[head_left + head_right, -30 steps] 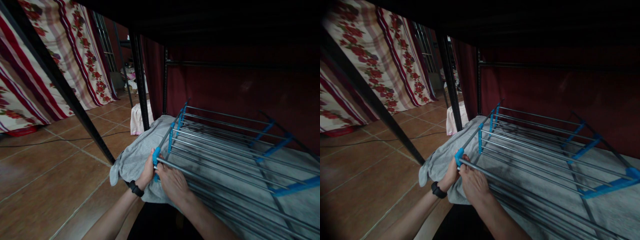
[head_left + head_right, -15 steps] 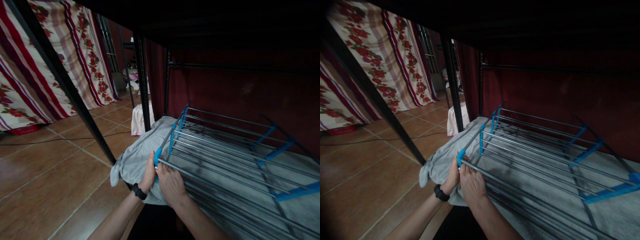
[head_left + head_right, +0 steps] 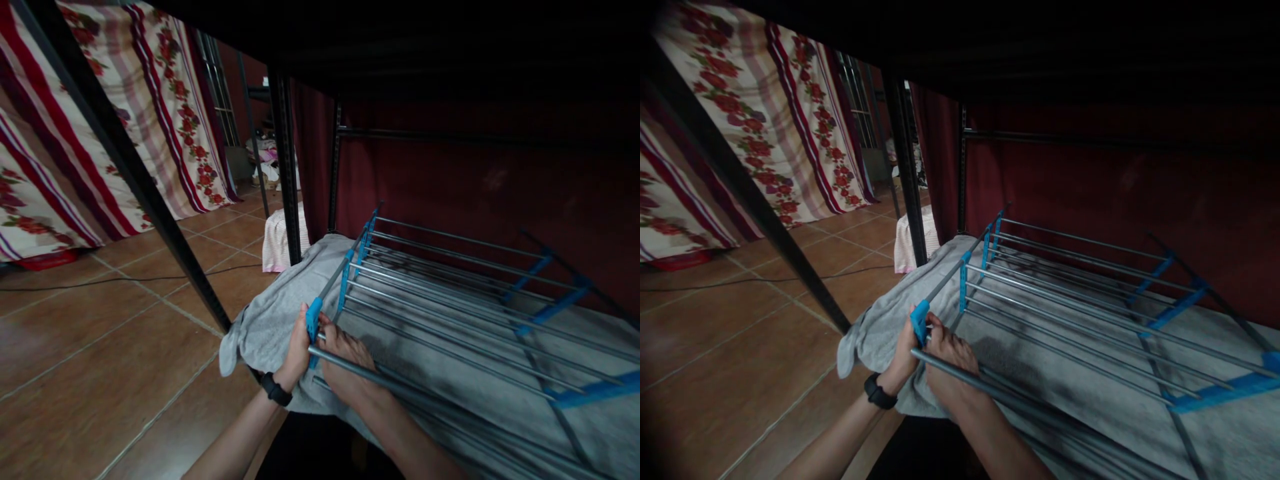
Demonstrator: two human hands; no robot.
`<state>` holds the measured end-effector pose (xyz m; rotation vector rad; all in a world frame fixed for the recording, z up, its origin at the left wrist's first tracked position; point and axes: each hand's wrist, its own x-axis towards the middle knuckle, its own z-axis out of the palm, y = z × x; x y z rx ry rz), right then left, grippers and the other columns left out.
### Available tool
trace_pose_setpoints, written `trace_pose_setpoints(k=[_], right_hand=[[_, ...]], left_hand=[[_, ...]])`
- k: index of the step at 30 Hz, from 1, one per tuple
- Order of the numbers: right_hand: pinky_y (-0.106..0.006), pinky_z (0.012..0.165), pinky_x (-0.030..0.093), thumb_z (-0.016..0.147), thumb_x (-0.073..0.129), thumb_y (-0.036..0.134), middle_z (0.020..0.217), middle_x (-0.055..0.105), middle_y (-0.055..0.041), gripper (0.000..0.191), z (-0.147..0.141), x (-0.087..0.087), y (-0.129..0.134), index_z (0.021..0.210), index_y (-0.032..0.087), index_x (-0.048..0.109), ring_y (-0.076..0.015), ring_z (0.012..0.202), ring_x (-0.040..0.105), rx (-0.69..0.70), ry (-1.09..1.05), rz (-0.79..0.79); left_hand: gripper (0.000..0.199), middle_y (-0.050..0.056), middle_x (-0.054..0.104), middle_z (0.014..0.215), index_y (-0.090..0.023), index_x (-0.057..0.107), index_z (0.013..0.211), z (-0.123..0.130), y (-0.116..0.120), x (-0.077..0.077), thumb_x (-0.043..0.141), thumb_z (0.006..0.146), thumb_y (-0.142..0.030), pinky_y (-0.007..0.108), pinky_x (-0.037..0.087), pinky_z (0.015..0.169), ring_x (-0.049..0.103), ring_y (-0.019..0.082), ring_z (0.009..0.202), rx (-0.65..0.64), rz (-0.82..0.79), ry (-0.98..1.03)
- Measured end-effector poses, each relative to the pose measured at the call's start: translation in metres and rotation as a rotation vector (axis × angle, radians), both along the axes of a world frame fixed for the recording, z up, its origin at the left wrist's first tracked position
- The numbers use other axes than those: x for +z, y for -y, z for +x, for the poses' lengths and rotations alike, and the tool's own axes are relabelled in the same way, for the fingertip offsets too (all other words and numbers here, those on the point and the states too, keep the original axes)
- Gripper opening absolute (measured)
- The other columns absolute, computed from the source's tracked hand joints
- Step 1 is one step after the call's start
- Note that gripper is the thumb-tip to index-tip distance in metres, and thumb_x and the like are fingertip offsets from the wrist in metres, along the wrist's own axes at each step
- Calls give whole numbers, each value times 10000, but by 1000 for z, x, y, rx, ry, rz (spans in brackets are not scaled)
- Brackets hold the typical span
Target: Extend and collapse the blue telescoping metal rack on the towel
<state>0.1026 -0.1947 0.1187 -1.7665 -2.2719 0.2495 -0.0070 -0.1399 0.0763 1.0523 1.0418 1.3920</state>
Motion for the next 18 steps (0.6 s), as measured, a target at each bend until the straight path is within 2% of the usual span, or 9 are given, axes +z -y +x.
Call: trace_pose_setpoints(k=[4,8,13,18], right_hand=[[-305,864,548,1018,353,222,1109,716,-103,307,3,-3,-2,1222,188,580,-206,1012,701,16,22,-22],[-285,867,555,1008,366,193,1128,723,-112,351,5,-11,-5,1307,184,550,-195,995,709,38,27,-18],[-290,893,560,1001,416,213,1265,676,-113,364,7,-18,-9,1344,208,538,-193,1014,705,53,31,-15],[-304,854,569,1006,375,188,1142,712,-80,322,8,-13,-7,1255,206,578,-202,1019,699,91,45,-30]], left_hand=[[743,77,682,710,-184,689,713,4,4,4,347,834,-833,328,464,676,637,236,776,-61,-31,-44],[768,81,673,664,-179,694,701,8,4,4,329,824,-845,333,487,670,651,246,753,-94,-71,11],[751,78,672,662,-178,693,688,9,-1,-2,354,830,-832,317,485,628,651,232,723,-114,-101,78],[747,76,654,639,-189,675,621,10,-5,-4,372,813,-844,323,500,682,644,231,733,-118,-104,135]])
